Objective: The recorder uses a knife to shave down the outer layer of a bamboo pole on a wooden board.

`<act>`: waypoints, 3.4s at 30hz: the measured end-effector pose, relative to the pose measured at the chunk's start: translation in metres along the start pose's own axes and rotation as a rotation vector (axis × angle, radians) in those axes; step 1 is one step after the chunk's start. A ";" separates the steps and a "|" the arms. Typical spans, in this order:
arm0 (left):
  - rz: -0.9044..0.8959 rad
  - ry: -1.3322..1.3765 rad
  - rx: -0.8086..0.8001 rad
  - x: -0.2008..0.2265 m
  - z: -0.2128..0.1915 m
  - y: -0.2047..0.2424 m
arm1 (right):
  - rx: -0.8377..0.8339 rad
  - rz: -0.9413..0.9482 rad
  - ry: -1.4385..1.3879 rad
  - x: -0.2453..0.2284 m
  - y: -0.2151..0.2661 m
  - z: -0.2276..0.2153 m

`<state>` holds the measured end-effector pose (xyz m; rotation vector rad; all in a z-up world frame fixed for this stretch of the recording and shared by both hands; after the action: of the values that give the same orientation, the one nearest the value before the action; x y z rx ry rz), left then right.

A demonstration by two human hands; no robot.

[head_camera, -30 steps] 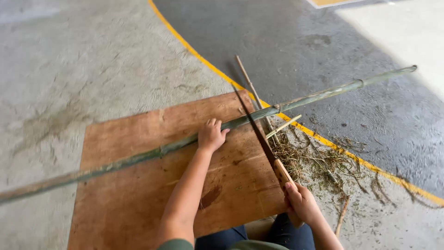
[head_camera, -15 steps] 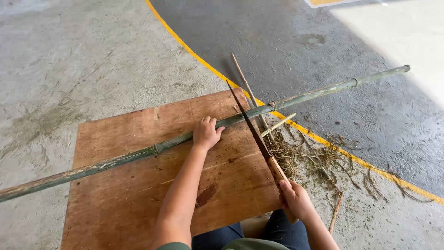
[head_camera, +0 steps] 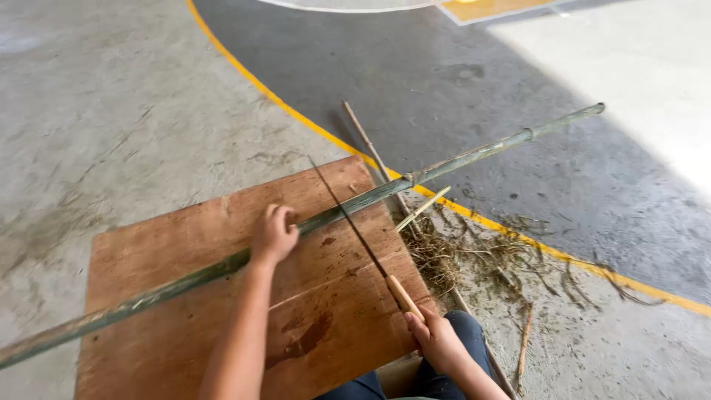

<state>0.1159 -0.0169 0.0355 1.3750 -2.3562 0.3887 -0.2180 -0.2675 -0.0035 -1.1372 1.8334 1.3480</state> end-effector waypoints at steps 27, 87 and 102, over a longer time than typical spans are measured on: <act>-0.125 0.172 0.325 -0.056 -0.037 0.035 | -0.056 -0.016 -0.130 0.023 -0.014 0.006; -0.172 0.179 0.322 -0.040 -0.046 0.040 | -0.077 0.003 -0.102 0.026 -0.015 0.008; 0.029 0.043 0.121 0.048 0.048 -0.031 | -0.093 -0.031 -0.110 0.034 -0.023 0.008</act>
<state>0.1119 -0.0892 0.0162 1.3728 -2.3540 0.5713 -0.2139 -0.2726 -0.0449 -1.1117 1.6842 1.4611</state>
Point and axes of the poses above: each hand's wrist, its own y-axis away from the middle knuckle, its own z-axis out of the palm, x = y × z, the point moved 10 cm from there along -y, towards the middle knuckle, and after that the axes turned 12 degrees about -x, right-handed, at the moved point
